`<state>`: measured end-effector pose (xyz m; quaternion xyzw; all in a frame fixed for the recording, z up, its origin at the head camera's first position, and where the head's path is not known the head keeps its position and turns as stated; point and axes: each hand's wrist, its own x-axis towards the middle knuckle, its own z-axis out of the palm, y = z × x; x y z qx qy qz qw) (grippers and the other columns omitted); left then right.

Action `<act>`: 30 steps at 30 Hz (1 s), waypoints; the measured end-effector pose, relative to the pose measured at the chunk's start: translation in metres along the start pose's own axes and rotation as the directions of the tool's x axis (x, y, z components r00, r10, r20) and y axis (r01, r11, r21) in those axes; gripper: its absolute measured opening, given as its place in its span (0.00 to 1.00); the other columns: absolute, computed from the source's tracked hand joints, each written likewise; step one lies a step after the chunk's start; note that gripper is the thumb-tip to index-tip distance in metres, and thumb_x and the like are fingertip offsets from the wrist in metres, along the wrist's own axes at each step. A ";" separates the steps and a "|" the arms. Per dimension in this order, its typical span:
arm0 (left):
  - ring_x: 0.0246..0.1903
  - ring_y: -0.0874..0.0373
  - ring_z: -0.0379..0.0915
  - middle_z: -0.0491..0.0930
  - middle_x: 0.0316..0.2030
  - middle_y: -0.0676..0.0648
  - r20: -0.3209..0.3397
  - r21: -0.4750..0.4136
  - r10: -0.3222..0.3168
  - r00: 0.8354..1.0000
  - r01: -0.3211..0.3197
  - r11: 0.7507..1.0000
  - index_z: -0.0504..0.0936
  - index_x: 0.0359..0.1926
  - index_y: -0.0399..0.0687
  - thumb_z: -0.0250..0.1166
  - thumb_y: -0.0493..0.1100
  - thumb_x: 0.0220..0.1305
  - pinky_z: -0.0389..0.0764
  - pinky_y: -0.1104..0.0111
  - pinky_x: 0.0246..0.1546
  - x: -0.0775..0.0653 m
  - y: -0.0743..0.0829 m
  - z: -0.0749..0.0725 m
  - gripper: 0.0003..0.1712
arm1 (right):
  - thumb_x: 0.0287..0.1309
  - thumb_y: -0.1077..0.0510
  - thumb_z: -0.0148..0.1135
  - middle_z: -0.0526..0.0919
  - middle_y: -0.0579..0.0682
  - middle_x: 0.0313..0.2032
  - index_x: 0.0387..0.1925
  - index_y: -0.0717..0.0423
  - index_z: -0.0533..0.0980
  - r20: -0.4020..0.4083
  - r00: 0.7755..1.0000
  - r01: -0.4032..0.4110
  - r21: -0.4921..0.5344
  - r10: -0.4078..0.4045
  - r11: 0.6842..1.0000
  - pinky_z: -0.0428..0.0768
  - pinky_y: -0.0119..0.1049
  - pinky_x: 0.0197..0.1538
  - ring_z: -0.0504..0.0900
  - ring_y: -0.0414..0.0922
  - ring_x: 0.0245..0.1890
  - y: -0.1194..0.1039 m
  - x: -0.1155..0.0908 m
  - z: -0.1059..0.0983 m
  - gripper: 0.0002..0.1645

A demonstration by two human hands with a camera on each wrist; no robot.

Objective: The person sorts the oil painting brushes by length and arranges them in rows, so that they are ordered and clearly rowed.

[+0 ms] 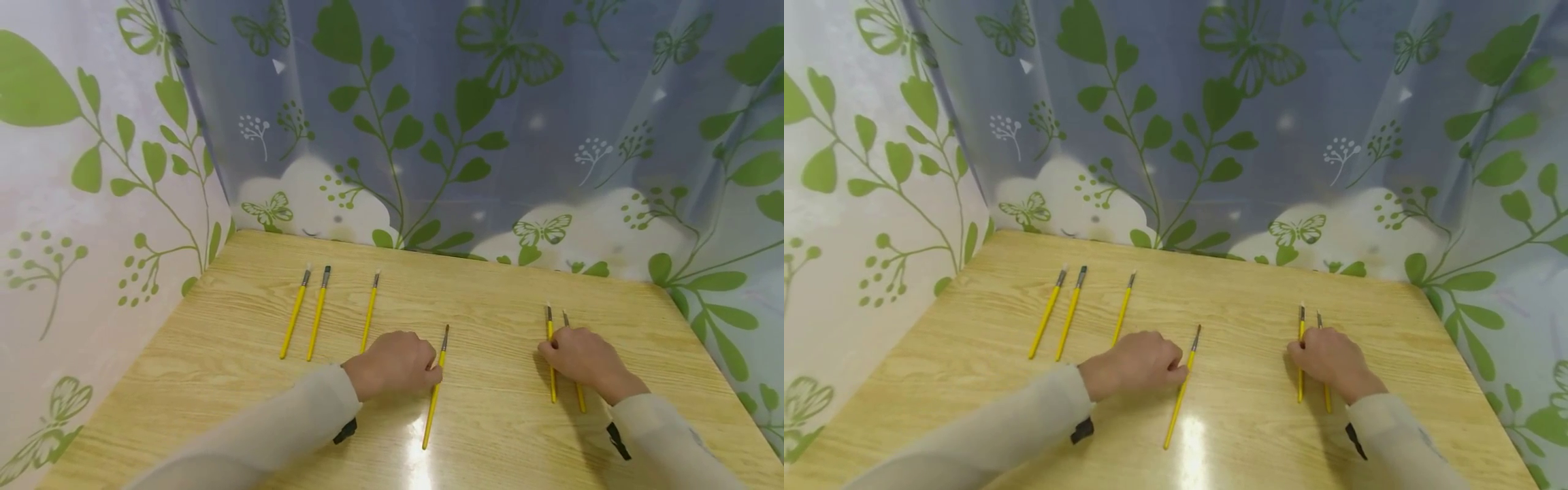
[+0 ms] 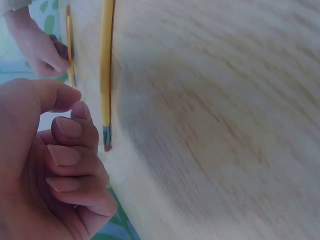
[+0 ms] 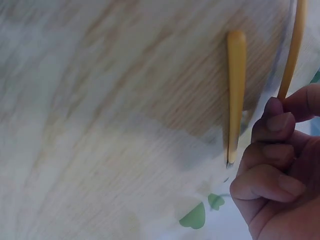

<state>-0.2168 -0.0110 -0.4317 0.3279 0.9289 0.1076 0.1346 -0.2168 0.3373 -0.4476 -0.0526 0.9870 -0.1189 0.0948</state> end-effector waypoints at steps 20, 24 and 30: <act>0.15 0.66 0.45 0.50 0.12 0.60 -0.040 0.016 0.031 0.999 -0.030 0.999 0.61 0.14 0.56 0.61 0.52 0.77 0.51 0.73 0.18 -0.005 0.009 0.009 0.32 | 0.74 0.49 0.53 0.63 0.42 0.15 0.15 0.43 0.65 0.003 1.000 -0.012 -0.097 0.012 0.995 0.60 0.37 0.24 0.61 0.41 0.16 0.004 -0.001 0.000 0.27; 0.15 0.66 0.42 0.49 0.11 0.60 -0.034 0.002 0.030 0.999 -0.030 1.000 0.61 0.13 0.56 0.62 0.51 0.76 0.49 0.74 0.18 -0.005 0.009 0.010 0.32 | 0.74 0.49 0.52 0.63 0.42 0.15 0.14 0.43 0.65 -0.002 1.000 -0.015 -0.115 0.015 0.993 0.60 0.37 0.24 0.61 0.41 0.16 0.003 -0.001 0.000 0.27; 0.15 0.66 0.42 0.50 0.11 0.60 -0.025 -0.001 0.033 0.999 -0.033 0.999 0.60 0.14 0.56 0.62 0.51 0.77 0.48 0.74 0.18 -0.005 0.009 0.014 0.33 | 0.72 0.49 0.52 0.62 0.42 0.15 0.14 0.43 0.65 0.005 1.000 -0.022 -0.128 0.023 0.991 0.59 0.36 0.24 0.60 0.41 0.16 0.003 -0.001 0.001 0.27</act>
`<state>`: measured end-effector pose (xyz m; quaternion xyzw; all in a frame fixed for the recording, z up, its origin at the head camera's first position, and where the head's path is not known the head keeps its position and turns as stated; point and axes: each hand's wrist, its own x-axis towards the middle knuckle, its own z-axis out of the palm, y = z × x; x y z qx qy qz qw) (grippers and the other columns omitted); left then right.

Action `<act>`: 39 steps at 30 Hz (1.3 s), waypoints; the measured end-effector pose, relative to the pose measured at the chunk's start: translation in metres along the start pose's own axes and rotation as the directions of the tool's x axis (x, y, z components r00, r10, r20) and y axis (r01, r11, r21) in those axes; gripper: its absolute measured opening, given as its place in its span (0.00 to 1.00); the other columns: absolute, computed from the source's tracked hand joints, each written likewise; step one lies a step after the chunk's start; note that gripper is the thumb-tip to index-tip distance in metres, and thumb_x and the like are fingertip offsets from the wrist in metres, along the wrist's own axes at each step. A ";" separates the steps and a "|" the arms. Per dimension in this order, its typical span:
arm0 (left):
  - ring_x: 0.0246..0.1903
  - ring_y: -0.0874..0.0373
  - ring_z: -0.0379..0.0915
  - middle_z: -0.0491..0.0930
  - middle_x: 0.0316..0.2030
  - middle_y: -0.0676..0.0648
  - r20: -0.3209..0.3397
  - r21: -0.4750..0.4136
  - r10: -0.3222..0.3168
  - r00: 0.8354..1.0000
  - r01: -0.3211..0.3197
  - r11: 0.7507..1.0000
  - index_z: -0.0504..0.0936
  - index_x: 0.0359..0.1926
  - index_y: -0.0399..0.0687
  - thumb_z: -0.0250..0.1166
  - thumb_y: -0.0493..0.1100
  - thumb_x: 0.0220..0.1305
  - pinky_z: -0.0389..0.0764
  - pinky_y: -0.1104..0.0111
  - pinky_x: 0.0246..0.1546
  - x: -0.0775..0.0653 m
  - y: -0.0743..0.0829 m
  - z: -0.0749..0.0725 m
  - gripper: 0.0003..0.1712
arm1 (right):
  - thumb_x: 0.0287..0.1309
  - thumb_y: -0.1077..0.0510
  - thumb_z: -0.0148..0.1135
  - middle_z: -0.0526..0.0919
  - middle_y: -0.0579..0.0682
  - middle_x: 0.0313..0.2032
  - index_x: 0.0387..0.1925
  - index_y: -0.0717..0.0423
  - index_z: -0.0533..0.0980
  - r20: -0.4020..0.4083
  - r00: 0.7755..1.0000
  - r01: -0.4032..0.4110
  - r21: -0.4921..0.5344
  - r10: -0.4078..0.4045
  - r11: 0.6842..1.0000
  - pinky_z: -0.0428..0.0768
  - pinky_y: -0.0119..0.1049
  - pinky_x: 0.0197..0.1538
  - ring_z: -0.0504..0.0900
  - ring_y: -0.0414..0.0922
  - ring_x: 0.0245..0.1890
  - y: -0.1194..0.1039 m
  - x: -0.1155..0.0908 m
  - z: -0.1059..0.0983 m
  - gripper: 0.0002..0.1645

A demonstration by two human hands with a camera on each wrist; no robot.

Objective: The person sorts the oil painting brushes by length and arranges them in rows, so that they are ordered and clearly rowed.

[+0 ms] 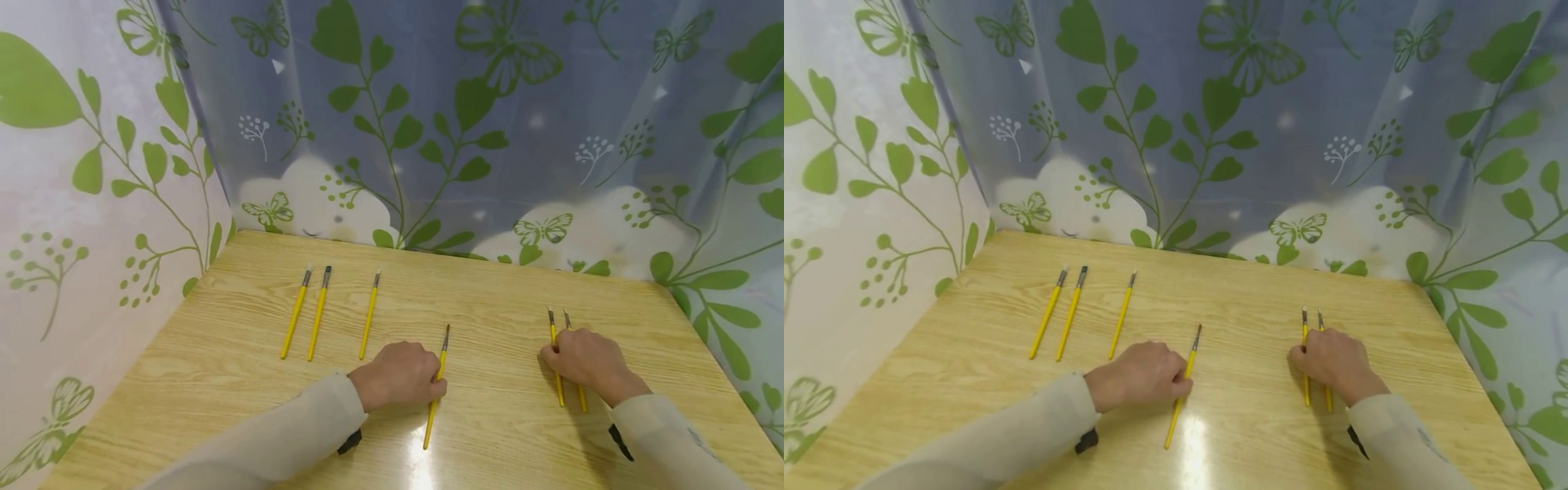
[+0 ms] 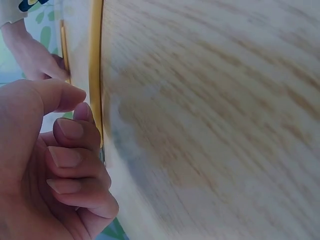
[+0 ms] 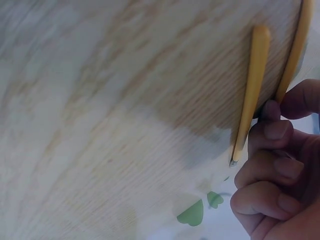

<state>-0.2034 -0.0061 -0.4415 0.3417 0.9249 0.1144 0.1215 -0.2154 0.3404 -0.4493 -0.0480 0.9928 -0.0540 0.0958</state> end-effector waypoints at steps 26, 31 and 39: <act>0.13 0.67 0.42 0.50 0.10 0.59 0.011 -0.027 -0.028 1.000 0.028 0.999 0.60 0.13 0.55 0.63 0.49 0.72 0.48 0.74 0.15 0.004 0.004 0.011 0.31 | 0.71 0.50 0.53 0.63 0.43 0.15 0.14 0.44 0.65 -0.030 1.000 0.009 0.022 -0.008 1.000 0.59 0.37 0.24 0.60 0.42 0.16 0.003 -0.001 0.001 0.26; 0.13 0.66 0.43 0.51 0.11 0.59 0.014 -0.014 -0.040 0.999 0.041 0.999 0.60 0.14 0.55 0.64 0.48 0.71 0.48 0.75 0.15 0.007 0.004 0.011 0.30 | 0.71 0.48 0.53 0.61 0.42 0.15 0.13 0.44 0.64 -0.027 1.000 0.000 0.034 0.001 0.999 0.59 0.36 0.23 0.59 0.41 0.15 0.004 -0.003 0.000 0.27; 0.14 0.65 0.47 0.53 0.11 0.59 -0.023 -0.064 -0.076 0.997 0.074 0.995 0.63 0.13 0.55 0.64 0.48 0.72 0.50 0.73 0.17 0.013 -0.005 -0.002 0.30 | 0.70 0.48 0.53 0.60 0.42 0.15 0.12 0.44 0.63 -0.064 0.998 0.015 0.039 -0.013 0.999 0.60 0.37 0.23 0.59 0.41 0.16 0.001 -0.005 -0.003 0.28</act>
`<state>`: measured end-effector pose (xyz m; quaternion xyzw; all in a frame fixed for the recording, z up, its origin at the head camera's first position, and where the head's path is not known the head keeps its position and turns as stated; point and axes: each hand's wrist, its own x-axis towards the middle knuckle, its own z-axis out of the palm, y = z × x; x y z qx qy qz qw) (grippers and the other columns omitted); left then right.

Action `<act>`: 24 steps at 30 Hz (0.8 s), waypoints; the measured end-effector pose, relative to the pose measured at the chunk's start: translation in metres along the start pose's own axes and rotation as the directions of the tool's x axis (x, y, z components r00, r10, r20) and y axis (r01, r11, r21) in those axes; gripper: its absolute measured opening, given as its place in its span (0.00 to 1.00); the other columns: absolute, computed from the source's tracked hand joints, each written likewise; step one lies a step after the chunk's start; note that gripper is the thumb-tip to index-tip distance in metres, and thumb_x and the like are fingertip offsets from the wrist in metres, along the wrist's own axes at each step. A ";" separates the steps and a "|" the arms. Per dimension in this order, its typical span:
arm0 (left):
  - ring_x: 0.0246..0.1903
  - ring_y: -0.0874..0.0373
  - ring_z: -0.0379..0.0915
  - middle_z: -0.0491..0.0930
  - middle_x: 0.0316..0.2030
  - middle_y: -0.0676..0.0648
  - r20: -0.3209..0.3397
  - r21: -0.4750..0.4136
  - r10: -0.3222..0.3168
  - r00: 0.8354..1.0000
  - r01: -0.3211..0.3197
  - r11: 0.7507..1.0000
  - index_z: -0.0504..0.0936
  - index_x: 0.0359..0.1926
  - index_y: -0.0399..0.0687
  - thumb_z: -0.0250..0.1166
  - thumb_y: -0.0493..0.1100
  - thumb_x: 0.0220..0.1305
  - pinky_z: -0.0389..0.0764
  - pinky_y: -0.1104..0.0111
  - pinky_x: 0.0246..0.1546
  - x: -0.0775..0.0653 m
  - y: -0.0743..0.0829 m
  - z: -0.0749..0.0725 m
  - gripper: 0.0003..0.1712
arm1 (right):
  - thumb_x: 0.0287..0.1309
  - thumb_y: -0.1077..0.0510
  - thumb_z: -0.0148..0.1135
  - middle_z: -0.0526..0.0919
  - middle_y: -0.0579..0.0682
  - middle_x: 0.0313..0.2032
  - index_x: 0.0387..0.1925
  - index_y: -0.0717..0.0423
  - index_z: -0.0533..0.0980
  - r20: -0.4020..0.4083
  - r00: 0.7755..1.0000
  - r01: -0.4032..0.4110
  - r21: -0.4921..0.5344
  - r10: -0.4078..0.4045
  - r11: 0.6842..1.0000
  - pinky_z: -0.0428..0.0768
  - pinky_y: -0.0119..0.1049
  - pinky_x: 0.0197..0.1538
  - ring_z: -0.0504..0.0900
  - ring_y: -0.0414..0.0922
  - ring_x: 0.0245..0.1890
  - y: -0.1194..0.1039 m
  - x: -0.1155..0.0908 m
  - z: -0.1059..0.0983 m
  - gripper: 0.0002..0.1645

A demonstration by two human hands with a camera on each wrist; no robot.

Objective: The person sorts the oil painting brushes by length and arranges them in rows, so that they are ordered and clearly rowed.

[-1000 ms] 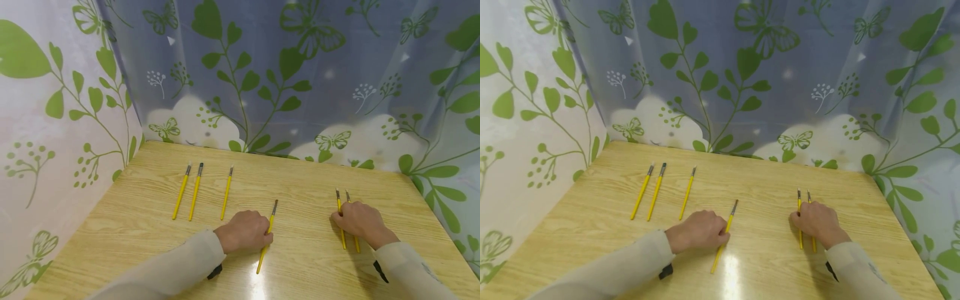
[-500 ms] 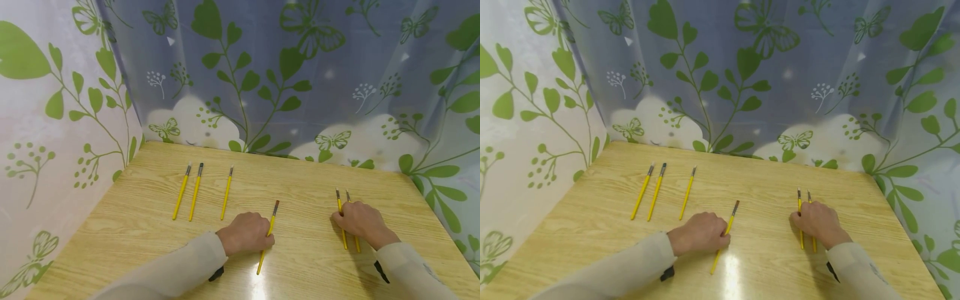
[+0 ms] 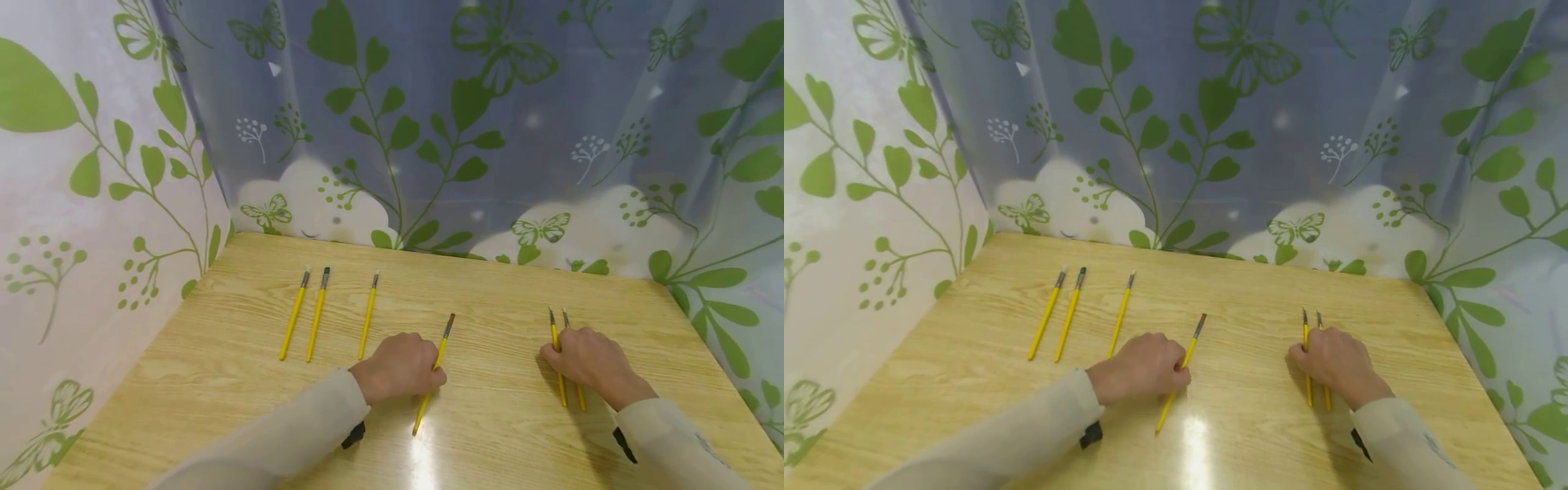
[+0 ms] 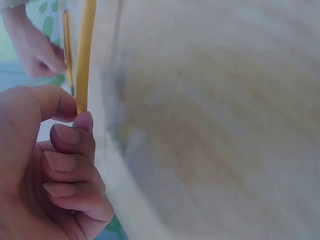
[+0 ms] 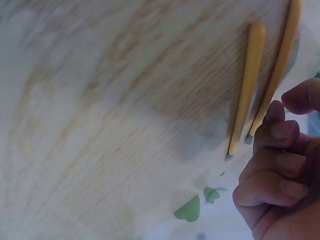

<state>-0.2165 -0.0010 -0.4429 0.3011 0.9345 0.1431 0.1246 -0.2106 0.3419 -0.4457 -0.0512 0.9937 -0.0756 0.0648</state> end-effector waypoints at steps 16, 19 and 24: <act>0.14 0.62 0.52 0.57 0.12 0.57 -0.043 -0.003 -0.161 0.986 0.161 0.987 0.65 0.14 0.55 0.61 0.50 0.74 0.57 0.68 0.18 0.030 -0.058 -0.018 0.28 | 0.69 0.52 0.52 0.57 0.41 0.14 0.15 0.46 0.62 -0.079 0.996 0.031 0.018 -0.029 0.999 0.57 0.36 0.24 0.53 0.40 0.16 -0.012 -0.005 -0.004 0.24; 0.15 0.62 0.52 0.57 0.13 0.57 -0.048 0.010 -0.177 0.983 0.178 0.984 0.65 0.16 0.55 0.61 0.51 0.75 0.57 0.68 0.18 0.033 -0.065 -0.020 0.28 | 0.70 0.53 0.52 0.54 0.41 0.15 0.16 0.45 0.60 -0.111 0.993 0.049 0.025 -0.046 0.998 0.54 0.37 0.26 0.50 0.40 0.19 -0.017 -0.006 -0.005 0.24; 0.14 0.61 0.52 0.56 0.13 0.55 -0.047 0.040 -0.215 0.975 0.217 0.975 0.66 0.18 0.52 0.63 0.50 0.77 0.57 0.68 0.18 0.034 -0.070 -0.028 0.27 | 0.75 0.52 0.53 0.55 0.41 0.16 0.17 0.45 0.62 -0.154 0.985 0.084 0.037 -0.077 0.996 0.52 0.37 0.27 0.49 0.40 0.20 -0.029 -0.008 -0.006 0.26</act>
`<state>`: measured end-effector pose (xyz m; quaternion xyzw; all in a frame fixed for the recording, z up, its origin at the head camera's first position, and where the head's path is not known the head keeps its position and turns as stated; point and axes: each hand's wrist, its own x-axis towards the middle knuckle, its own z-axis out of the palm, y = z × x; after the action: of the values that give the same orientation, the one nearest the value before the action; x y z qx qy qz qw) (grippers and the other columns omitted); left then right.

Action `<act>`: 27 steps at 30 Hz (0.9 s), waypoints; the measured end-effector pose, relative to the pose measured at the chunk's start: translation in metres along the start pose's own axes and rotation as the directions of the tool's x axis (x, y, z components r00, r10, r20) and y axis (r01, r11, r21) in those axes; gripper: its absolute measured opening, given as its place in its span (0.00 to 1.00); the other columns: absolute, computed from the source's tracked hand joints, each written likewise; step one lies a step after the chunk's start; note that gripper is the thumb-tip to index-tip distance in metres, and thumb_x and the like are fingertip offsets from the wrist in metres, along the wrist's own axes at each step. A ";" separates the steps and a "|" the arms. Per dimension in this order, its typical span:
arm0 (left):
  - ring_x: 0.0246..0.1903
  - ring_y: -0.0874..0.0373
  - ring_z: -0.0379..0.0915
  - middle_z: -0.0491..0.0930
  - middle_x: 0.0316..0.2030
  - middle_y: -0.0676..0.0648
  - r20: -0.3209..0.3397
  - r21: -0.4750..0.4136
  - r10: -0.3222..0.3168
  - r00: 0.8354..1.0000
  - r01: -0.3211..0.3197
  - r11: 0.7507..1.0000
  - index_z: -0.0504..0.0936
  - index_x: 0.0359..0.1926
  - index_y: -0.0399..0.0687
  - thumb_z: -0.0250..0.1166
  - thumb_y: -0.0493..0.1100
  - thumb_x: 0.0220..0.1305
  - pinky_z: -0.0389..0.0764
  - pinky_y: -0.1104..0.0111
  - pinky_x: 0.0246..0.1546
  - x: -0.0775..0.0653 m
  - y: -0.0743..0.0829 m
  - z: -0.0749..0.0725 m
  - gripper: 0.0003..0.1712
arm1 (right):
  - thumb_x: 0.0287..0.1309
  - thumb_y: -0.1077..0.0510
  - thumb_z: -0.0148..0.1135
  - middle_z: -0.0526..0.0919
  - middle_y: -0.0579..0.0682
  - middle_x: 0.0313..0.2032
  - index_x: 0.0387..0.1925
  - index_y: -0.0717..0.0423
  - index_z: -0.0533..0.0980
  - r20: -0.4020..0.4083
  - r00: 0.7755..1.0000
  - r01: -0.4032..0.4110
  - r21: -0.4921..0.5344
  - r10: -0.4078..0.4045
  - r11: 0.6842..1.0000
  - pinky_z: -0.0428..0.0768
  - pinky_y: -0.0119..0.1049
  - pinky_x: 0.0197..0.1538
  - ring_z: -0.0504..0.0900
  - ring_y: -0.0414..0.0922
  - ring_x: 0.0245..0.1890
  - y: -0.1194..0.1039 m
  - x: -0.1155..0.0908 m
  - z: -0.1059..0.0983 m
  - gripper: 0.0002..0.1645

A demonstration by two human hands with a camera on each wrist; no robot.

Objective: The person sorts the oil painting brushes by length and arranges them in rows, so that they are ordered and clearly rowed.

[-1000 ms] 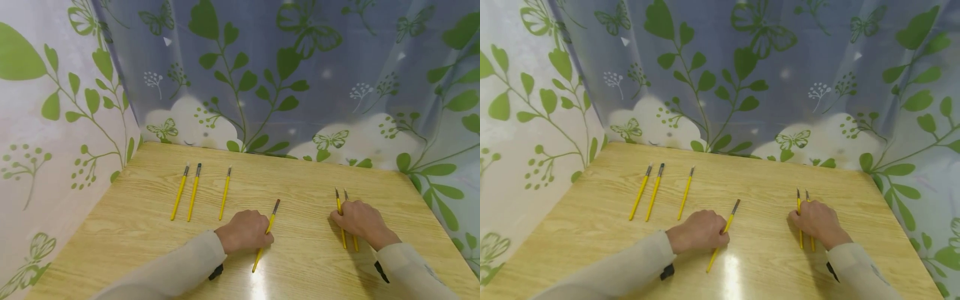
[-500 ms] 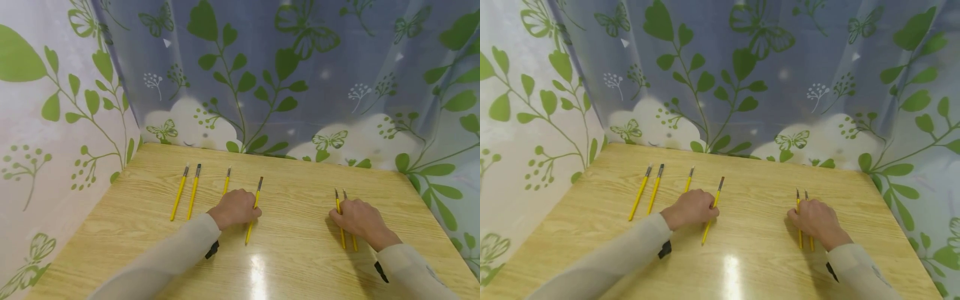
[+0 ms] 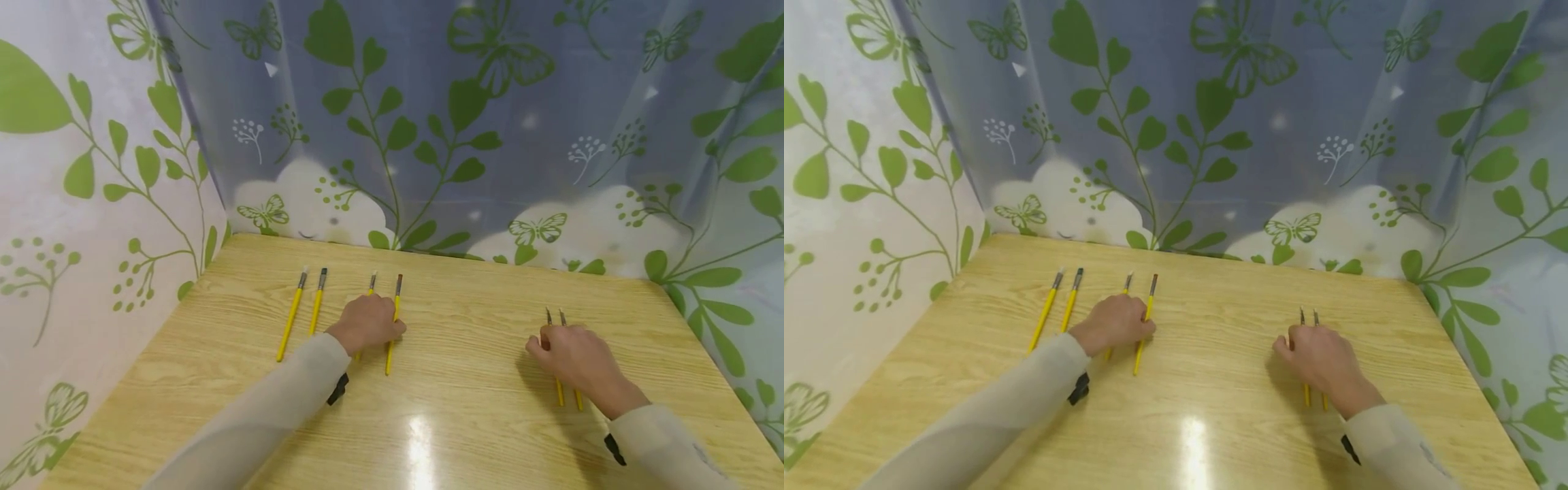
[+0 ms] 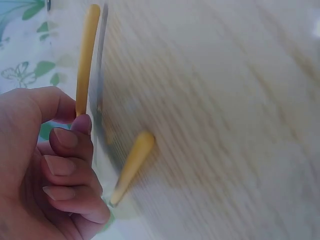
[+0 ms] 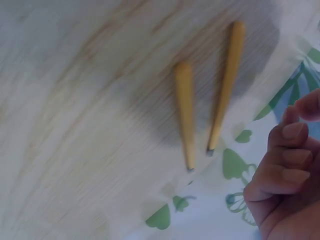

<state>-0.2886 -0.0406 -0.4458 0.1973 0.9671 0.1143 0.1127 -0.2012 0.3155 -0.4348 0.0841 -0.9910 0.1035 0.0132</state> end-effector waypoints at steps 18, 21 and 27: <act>0.17 0.58 0.55 0.57 0.17 0.54 -0.002 0.037 -0.033 0.999 0.033 0.999 0.66 0.18 0.53 0.60 0.51 0.75 0.60 0.66 0.19 0.018 -0.026 0.008 0.26 | 0.79 0.52 0.56 0.56 0.40 0.14 0.17 0.45 0.61 -0.060 0.997 0.050 0.039 -0.048 0.998 0.54 0.34 0.25 0.51 0.39 0.17 -0.029 -0.001 -0.001 0.29; 0.18 0.57 0.59 0.62 0.18 0.53 0.004 0.043 -0.034 0.999 0.034 0.999 0.69 0.19 0.53 0.60 0.53 0.75 0.63 0.64 0.20 0.027 -0.032 0.015 0.25 | 0.79 0.52 0.55 0.58 0.41 0.14 0.18 0.45 0.63 -0.077 0.996 0.058 0.060 -0.053 0.997 0.56 0.34 0.24 0.52 0.39 0.16 -0.032 0.001 -0.001 0.28; 0.21 0.54 0.67 0.70 0.21 0.50 0.034 0.040 -0.059 0.998 0.058 0.998 0.73 0.23 0.51 0.60 0.56 0.75 0.71 0.61 0.22 0.029 -0.032 0.010 0.23 | 0.79 0.52 0.56 0.71 0.43 0.18 0.28 0.50 0.74 -0.125 0.991 0.049 0.101 -0.036 0.994 0.63 0.36 0.24 0.63 0.41 0.16 -0.039 0.004 -0.002 0.18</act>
<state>-0.3236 -0.0554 -0.4692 0.1730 0.9724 0.0883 0.1291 -0.1988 0.2775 -0.4246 0.0993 -0.9795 0.1597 0.0722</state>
